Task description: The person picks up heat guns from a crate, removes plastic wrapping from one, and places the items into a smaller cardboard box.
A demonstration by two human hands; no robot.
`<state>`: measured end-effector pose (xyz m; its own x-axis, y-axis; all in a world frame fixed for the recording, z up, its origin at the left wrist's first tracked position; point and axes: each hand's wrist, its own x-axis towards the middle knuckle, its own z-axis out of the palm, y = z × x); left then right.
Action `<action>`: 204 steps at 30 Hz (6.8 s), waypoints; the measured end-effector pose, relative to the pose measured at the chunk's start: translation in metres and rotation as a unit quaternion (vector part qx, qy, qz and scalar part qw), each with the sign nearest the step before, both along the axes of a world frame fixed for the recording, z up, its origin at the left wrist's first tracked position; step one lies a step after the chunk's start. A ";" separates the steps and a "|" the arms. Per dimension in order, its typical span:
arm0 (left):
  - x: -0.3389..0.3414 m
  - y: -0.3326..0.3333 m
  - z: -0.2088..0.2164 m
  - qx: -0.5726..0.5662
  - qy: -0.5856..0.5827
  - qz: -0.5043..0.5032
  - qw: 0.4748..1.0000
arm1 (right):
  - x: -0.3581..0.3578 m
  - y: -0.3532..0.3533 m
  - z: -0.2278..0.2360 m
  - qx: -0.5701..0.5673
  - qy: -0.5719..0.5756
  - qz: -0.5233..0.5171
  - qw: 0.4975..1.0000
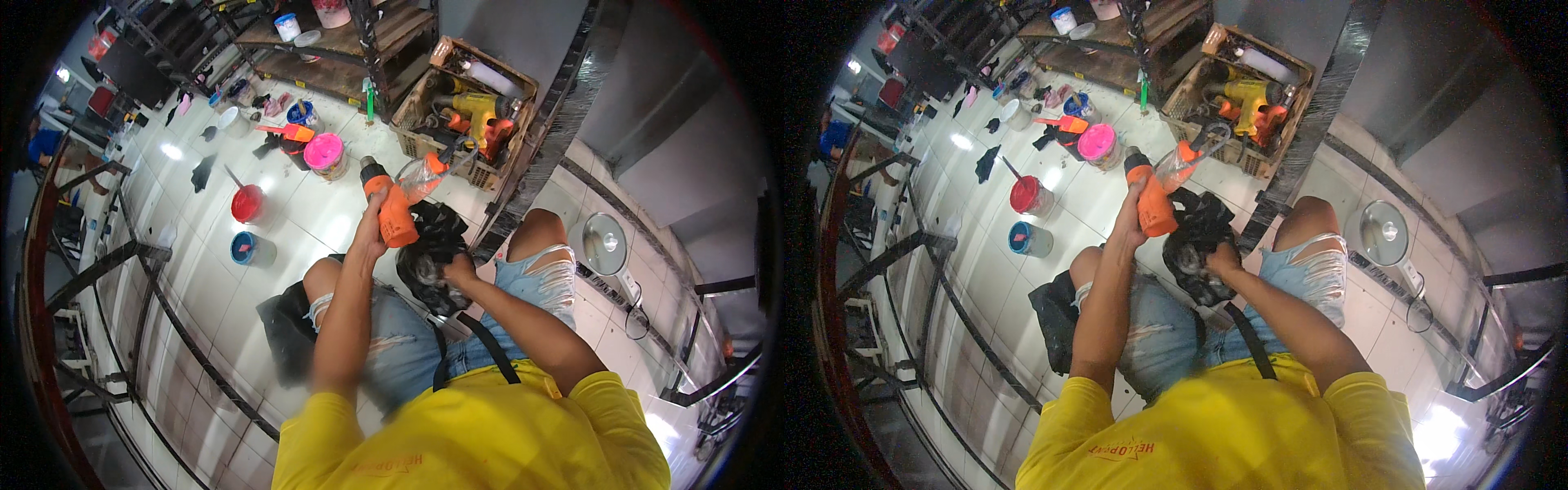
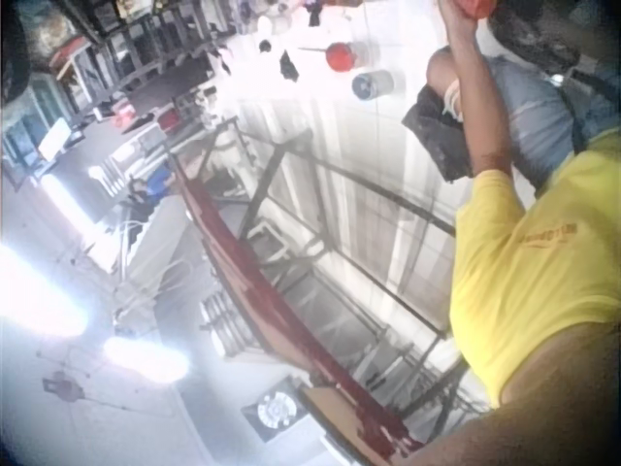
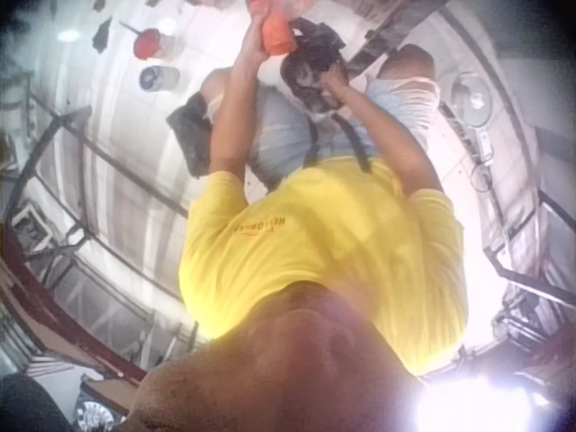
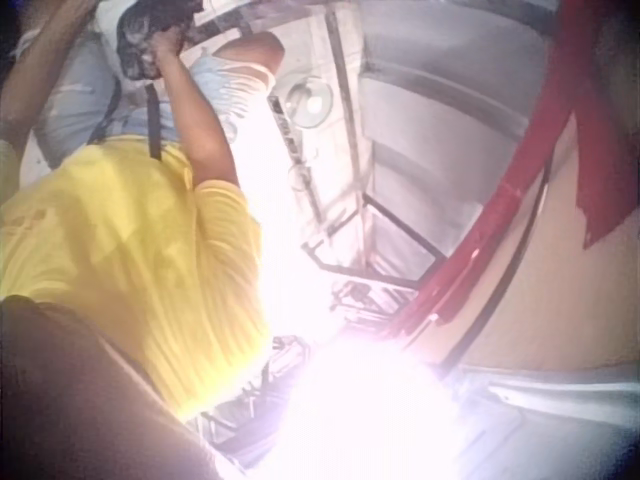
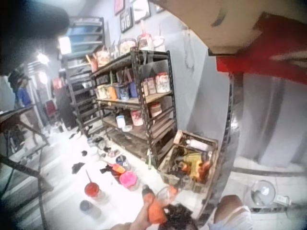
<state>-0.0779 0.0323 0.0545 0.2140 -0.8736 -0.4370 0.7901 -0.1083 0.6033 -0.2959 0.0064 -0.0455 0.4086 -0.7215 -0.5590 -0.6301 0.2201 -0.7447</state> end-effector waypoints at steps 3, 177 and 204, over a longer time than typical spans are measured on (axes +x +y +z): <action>-0.003 0.002 0.005 -0.013 0.005 0.014 1.000 | -0.001 0.005 0.004 -0.067 0.215 0.341 0.913; 0.004 0.059 0.078 -0.203 -0.234 -0.082 0.947 | 0.041 -0.046 0.224 -0.314 -0.225 0.196 0.901; 0.018 0.062 0.057 -0.226 -0.220 -0.067 0.947 | 0.077 -0.016 0.227 -0.424 -0.180 0.189 0.867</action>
